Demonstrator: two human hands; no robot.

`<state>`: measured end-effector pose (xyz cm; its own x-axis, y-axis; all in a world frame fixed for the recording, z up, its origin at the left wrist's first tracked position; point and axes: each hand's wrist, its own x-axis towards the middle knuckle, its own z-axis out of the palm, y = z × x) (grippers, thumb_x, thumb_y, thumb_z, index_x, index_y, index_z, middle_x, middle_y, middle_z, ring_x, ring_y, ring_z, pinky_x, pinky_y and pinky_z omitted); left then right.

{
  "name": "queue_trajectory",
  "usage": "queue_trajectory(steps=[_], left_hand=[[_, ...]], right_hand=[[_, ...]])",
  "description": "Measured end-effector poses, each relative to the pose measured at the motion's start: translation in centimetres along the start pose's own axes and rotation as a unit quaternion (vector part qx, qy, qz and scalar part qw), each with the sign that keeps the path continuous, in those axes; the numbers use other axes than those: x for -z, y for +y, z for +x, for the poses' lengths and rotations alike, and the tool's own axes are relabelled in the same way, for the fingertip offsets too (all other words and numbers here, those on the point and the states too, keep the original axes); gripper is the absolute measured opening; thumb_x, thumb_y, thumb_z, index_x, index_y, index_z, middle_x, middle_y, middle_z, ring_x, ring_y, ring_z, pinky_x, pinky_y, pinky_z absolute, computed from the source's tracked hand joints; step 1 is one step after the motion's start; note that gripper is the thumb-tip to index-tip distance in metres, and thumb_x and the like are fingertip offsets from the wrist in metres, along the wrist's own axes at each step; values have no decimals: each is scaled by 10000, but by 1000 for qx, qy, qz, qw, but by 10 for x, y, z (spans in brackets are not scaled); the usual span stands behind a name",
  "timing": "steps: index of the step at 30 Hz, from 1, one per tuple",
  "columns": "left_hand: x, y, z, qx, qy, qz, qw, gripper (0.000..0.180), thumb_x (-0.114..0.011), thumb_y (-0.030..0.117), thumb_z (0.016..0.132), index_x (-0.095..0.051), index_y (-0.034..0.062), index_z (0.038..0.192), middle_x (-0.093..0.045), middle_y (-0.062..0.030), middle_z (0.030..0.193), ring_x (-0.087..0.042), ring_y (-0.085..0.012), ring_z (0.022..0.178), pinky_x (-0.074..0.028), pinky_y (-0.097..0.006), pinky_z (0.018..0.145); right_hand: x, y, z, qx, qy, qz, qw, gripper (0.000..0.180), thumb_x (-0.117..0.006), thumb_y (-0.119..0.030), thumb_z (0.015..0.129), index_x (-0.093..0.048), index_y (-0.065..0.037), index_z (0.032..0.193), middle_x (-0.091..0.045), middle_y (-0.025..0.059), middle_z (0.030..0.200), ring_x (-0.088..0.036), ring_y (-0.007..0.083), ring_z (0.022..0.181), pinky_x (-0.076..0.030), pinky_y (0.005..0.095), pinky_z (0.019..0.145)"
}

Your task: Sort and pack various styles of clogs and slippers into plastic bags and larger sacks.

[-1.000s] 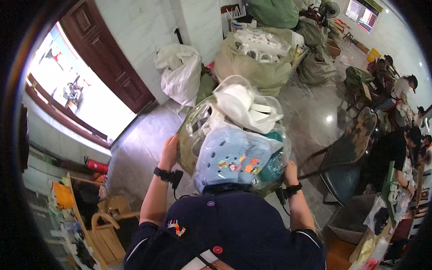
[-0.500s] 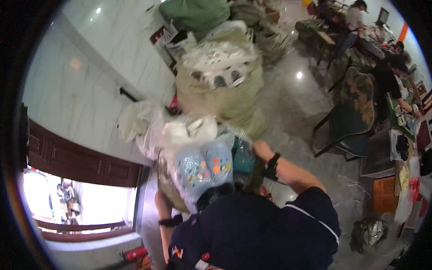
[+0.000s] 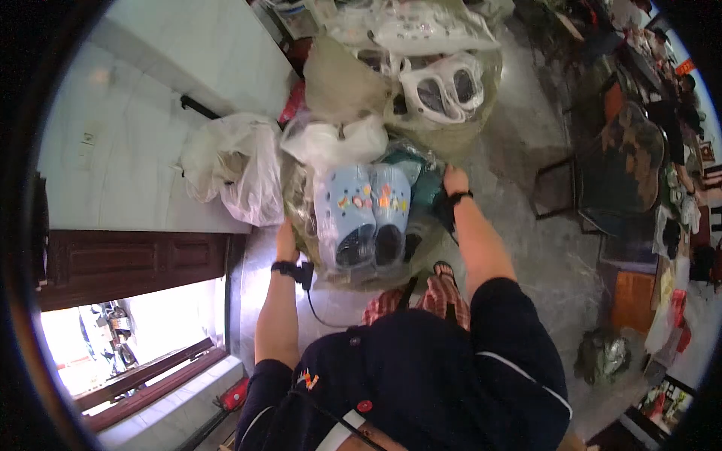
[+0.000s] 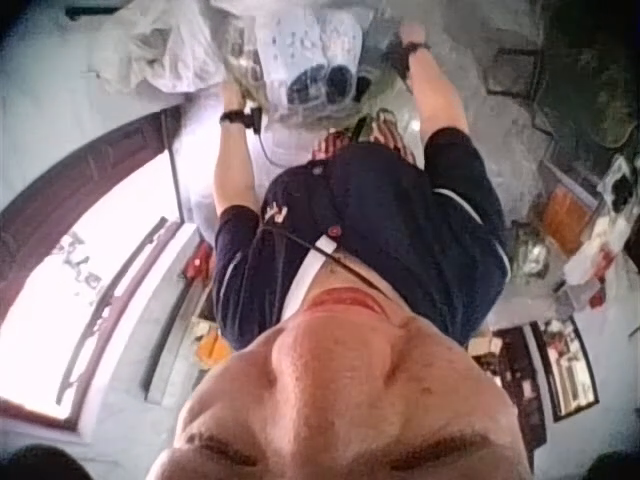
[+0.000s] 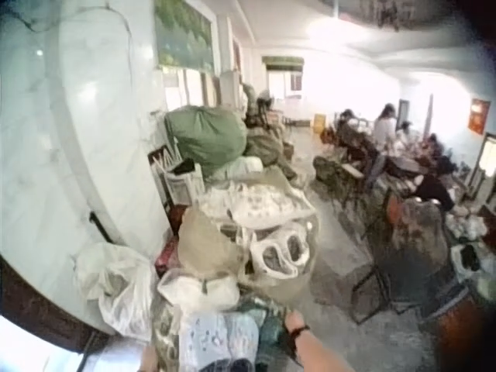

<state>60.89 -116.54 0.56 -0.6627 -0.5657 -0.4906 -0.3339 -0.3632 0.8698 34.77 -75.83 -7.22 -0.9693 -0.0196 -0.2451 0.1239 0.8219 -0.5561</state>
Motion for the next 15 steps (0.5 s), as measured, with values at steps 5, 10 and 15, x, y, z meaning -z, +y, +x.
queue_trajectory(steps=[5, 10, 15], left_hand=[[-5, 8, -5, 6, 45, -47, 998, 429, -476, 352, 932, -528, -12, 1153, -603, -101, 1011, -613, -227, 841, -508, -354, 696], [-5, 10, -30, -6, 162, 71, 984, 294, -506, 346, 911, -561, 61, 961, -567, -35, 786, -494, -139, 562, -401, -269, 462], [64, -72, -82, -53, 326, 29, 943, 329, -497, 331, 915, -377, 134, 680, -438, 2, 601, -378, -123, 450, -318, -272, 392]], right_hand=[[20, -6, -14, -55, -14, 83, 995, 543, -435, -412, 905, -607, 81, 1051, -591, 322, 1059, -541, 434, 1063, -415, 471, 902], [25, 22, -21, -84, -59, 261, 960, 523, -532, -397, 858, -599, 84, 1051, -604, 299, 1057, -565, 439, 1017, -440, 446, 866], [60, 24, -56, -54, 25, 299, 952, 472, -538, -351, 838, -604, 98, 969, -633, 279, 933, -588, 428, 902, -451, 444, 784]])
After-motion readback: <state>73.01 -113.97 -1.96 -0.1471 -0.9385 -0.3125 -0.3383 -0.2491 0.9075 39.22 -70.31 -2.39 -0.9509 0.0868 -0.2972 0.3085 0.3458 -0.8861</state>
